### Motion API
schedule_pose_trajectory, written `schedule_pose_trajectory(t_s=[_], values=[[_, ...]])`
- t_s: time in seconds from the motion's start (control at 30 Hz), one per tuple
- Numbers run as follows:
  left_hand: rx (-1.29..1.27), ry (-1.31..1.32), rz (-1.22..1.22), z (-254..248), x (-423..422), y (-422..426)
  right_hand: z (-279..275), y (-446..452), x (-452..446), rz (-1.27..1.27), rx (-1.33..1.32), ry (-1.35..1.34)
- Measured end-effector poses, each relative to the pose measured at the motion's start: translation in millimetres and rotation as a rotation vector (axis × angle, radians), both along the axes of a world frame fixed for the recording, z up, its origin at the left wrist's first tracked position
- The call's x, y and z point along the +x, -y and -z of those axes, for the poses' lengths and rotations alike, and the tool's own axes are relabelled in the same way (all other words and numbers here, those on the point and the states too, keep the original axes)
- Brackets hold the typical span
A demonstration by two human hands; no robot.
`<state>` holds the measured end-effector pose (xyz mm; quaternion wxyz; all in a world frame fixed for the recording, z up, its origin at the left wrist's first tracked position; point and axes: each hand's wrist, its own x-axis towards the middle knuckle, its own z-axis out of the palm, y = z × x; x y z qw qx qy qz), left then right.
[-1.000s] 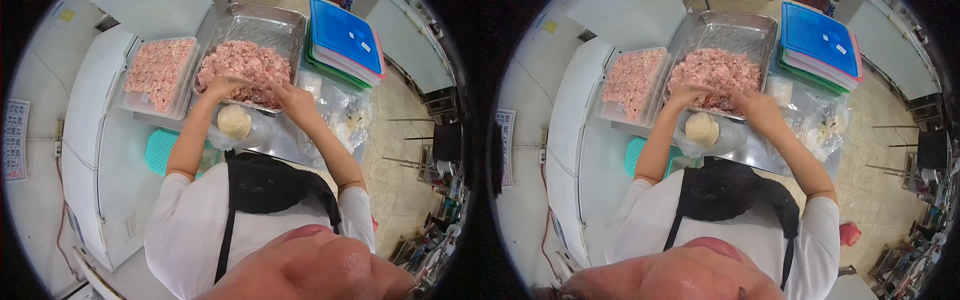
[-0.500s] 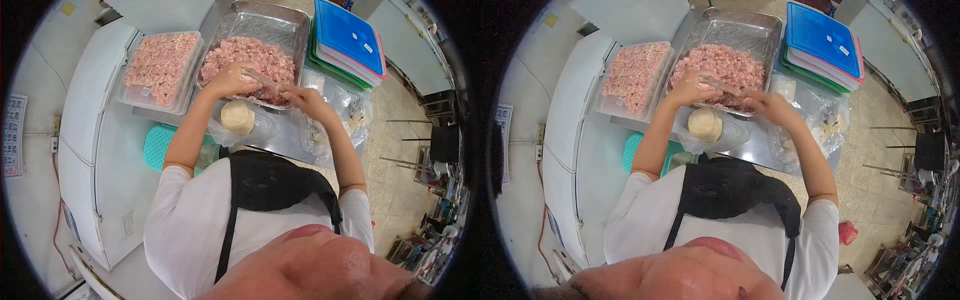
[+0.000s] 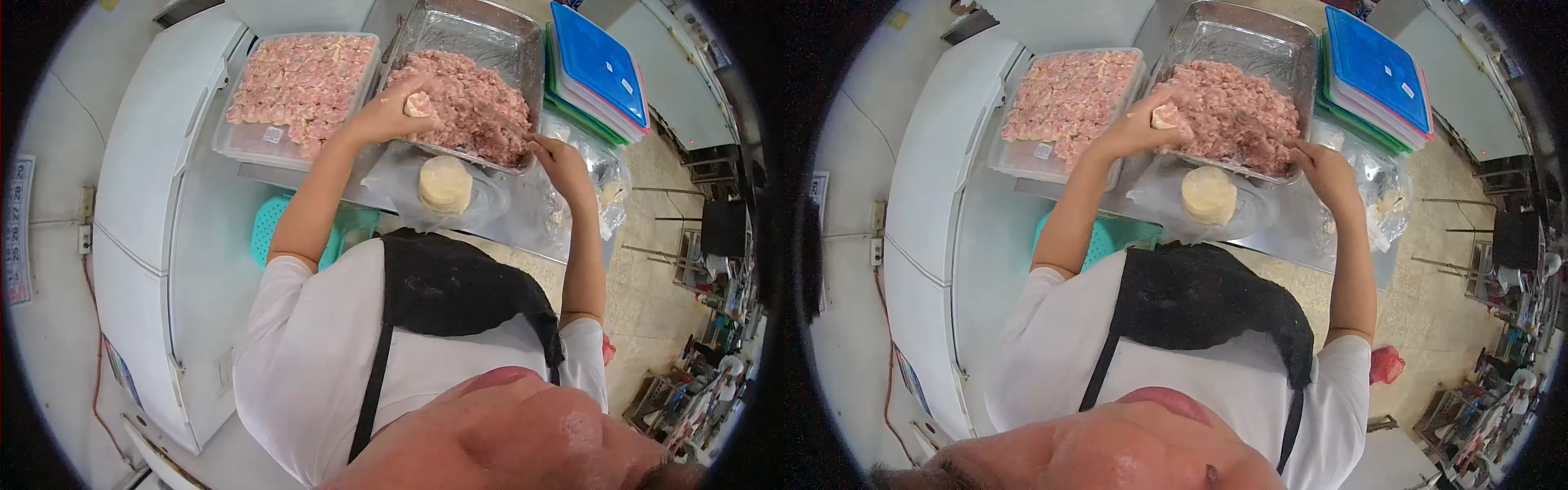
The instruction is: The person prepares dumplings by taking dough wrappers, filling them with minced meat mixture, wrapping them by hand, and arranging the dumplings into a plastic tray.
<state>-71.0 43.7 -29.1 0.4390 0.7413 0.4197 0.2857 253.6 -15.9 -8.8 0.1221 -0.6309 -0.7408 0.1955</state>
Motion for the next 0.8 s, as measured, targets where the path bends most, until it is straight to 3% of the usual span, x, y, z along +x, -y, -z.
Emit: schedule_pose_trajectory(t_s=[0.07,0.1,0.2,0.23,0.33,0.47,0.57,0.67,0.8], values=[[0.313,0.055,-0.022,-8.5,-16.8,5.5,-21.2,12.9,-29.3,-0.031,0.065,-0.321],[0.219,0.030,0.015,-8.8,-27.2,4.0,-18.3,15.1,-44.7,-0.125,0.121,-0.417],[-0.008,-0.127,-0.071,-45.6,-53.6,24.7,-24.2,20.7,-119.1,-0.291,0.170,-0.298],[-0.164,-0.048,-0.026,-42.7,-65.5,20.2,-18.9,18.6,-129.7,-0.258,0.106,-0.341],[0.183,-0.132,-0.227,-24.8,-103.9,26.1,-23.5,11.3,-133.5,-0.248,0.095,-0.319],[0.218,-0.144,-0.164,-20.3,-189.0,23.8,5.5,24.1,-120.6,-0.086,0.205,-0.420],[0.184,-0.157,-0.299,5.4,-251.5,22.9,6.7,47.4,-112.5,0.177,-0.101,-0.514],[0.575,-0.398,-0.384,43.0,-290.7,27.0,25.1,70.6,-112.2,0.359,-0.063,-0.727],[0.398,-0.413,-0.430,35.3,-276.4,42.5,30.7,89.8,-116.4,0.421,-0.074,-0.779]])
